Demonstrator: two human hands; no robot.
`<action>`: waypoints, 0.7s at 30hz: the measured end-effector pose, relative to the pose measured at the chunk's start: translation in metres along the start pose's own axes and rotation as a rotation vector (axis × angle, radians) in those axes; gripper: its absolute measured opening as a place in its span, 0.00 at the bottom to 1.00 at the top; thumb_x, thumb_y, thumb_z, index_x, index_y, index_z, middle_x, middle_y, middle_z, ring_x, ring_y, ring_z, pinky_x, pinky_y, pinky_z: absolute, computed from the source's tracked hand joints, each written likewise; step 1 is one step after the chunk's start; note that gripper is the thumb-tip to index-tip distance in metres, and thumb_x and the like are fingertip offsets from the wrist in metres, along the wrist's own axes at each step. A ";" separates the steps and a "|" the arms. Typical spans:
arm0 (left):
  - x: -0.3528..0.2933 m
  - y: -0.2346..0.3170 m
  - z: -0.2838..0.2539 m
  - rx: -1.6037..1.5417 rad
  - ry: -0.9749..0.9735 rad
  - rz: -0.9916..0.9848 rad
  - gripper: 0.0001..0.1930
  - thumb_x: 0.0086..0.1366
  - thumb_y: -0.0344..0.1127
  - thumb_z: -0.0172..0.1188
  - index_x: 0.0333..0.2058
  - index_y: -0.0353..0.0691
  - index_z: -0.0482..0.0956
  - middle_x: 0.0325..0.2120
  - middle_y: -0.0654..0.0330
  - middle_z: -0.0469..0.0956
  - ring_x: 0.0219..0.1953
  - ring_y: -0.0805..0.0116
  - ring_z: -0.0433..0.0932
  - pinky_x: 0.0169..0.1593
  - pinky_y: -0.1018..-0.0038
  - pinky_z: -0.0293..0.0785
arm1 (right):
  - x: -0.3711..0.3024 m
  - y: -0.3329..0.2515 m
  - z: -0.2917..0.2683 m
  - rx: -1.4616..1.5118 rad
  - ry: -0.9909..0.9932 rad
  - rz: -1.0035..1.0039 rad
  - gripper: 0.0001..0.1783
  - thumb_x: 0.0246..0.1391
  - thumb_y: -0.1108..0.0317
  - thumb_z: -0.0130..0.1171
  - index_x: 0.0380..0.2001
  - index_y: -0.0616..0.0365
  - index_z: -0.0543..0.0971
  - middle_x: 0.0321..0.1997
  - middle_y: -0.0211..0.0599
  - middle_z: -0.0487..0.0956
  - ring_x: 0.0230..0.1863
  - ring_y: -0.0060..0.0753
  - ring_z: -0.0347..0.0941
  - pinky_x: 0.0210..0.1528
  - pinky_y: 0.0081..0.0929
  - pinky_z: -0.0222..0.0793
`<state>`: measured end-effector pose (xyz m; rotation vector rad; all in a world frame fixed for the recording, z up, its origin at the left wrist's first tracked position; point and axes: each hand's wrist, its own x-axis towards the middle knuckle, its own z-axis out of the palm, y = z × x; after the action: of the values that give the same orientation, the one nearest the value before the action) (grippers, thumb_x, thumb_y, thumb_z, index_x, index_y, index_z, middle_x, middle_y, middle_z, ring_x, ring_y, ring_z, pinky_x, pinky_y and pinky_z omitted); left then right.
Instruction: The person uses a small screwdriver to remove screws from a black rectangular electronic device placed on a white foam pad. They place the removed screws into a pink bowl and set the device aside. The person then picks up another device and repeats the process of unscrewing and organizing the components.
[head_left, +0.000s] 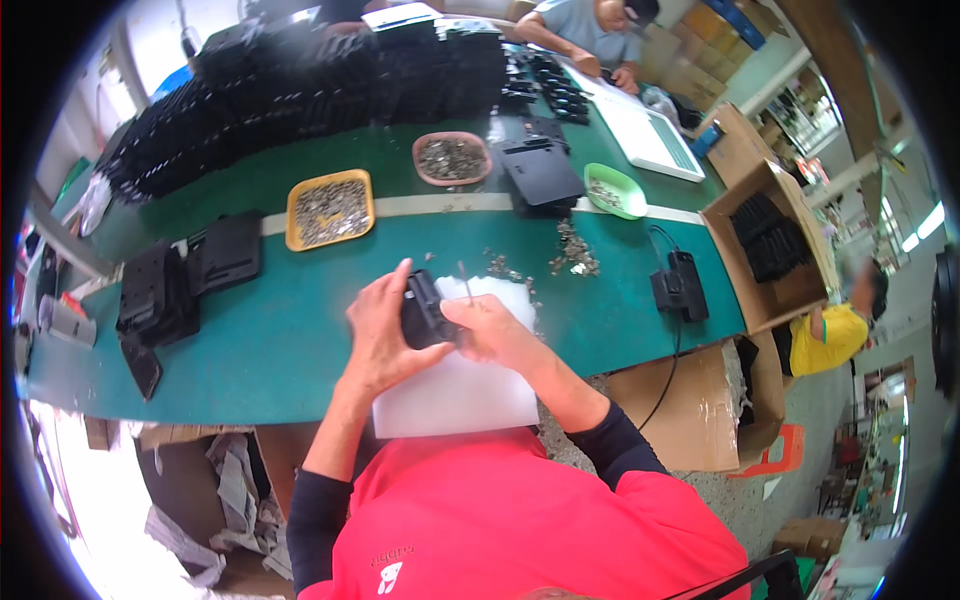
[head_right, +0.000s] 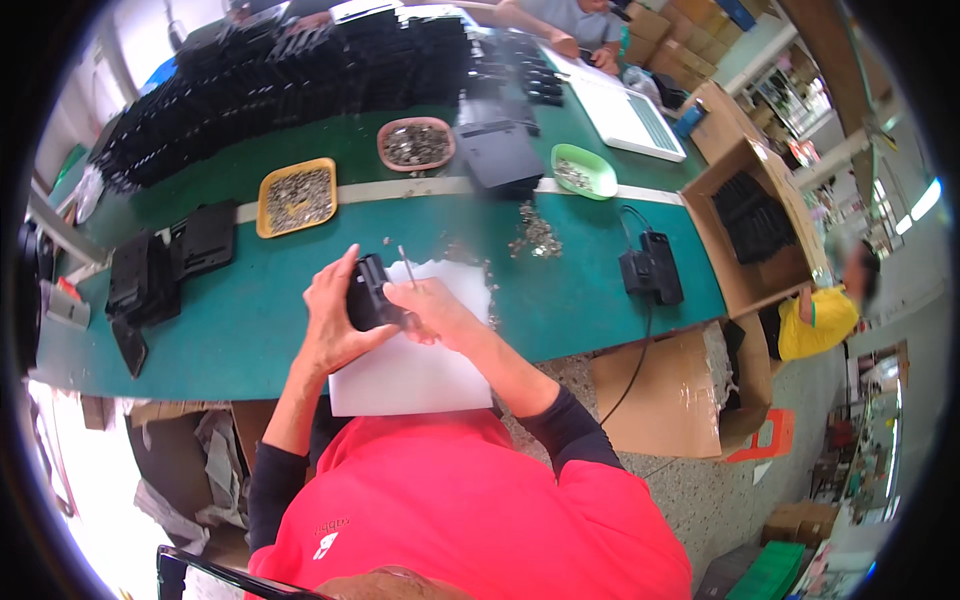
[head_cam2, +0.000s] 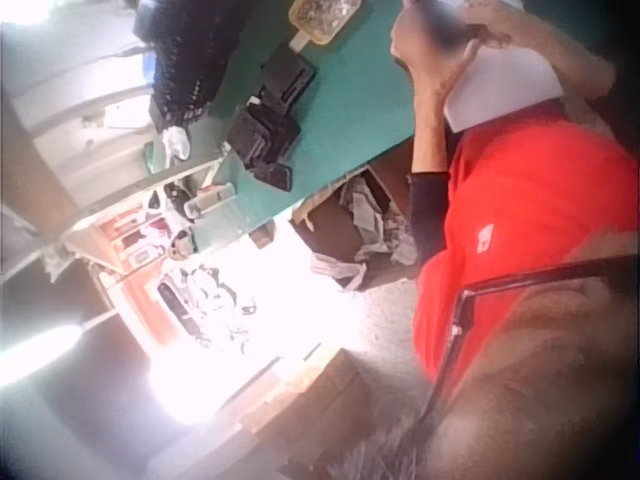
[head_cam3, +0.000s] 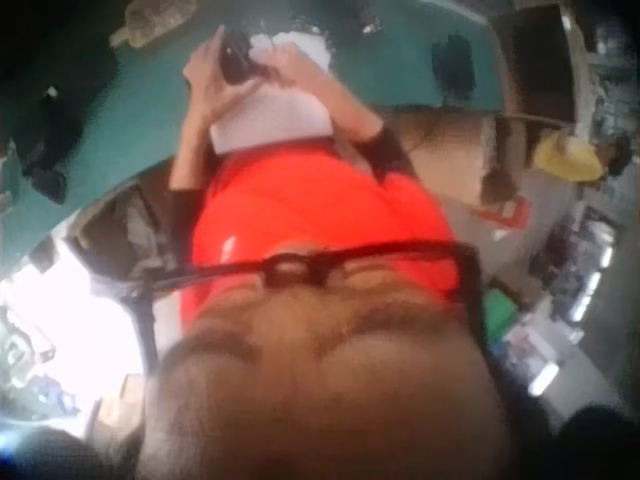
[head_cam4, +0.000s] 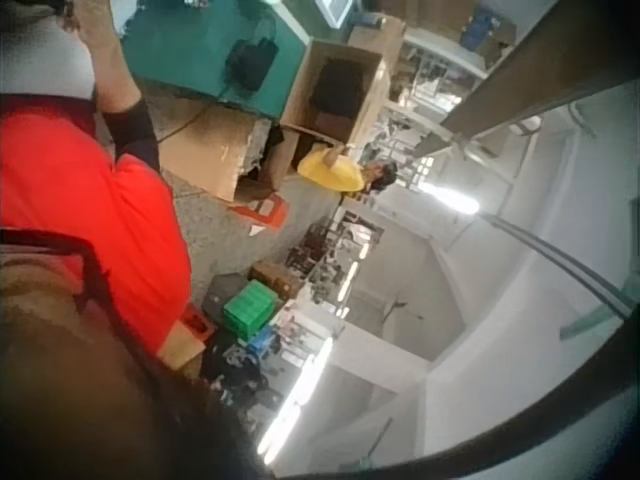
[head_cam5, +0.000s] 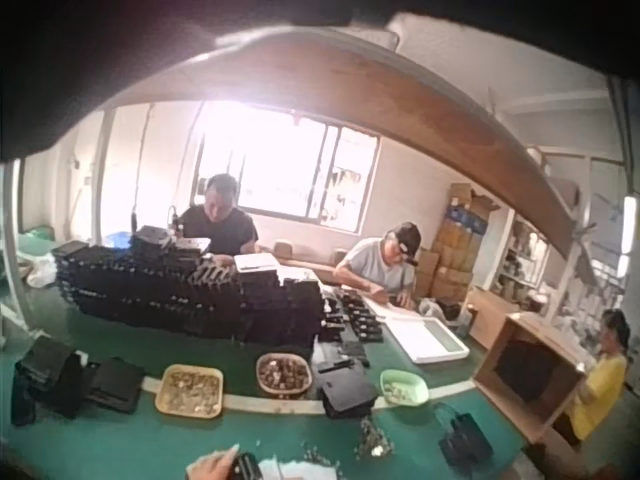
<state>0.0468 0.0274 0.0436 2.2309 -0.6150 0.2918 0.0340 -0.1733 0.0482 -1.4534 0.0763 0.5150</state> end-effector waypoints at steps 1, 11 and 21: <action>-0.001 0.006 0.002 0.060 0.049 0.045 0.55 0.36 0.50 0.74 0.64 0.40 0.60 0.55 0.50 0.67 0.58 0.49 0.65 0.60 0.53 0.56 | -0.001 -0.002 0.005 0.081 -0.001 0.011 0.18 0.57 0.54 0.60 0.32 0.61 0.80 0.19 0.28 0.75 0.14 0.17 0.68 0.11 0.15 0.56; -0.001 0.003 -0.032 0.301 0.328 0.163 0.37 0.51 0.47 0.68 0.58 0.39 0.68 0.62 0.46 0.60 0.62 0.46 0.60 0.61 0.52 0.53 | 0.000 -0.053 -0.048 0.148 0.369 -0.236 0.10 0.55 0.64 0.63 0.36 0.58 0.77 0.20 0.22 0.69 0.14 0.16 0.66 0.11 0.19 0.59; 0.026 -0.204 -0.129 0.901 0.134 -0.531 0.39 0.58 0.62 0.59 0.58 0.36 0.68 0.62 0.40 0.61 0.64 0.42 0.59 0.62 0.48 0.58 | 0.070 -0.084 -0.179 0.329 0.725 -0.326 0.11 0.56 0.60 0.65 0.34 0.52 0.74 0.32 0.35 0.81 0.28 0.32 0.82 0.12 0.18 0.54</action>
<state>0.1734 0.2316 0.0094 3.0750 0.2746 0.5014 0.1735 -0.3272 0.0768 -1.2306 0.4680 -0.2983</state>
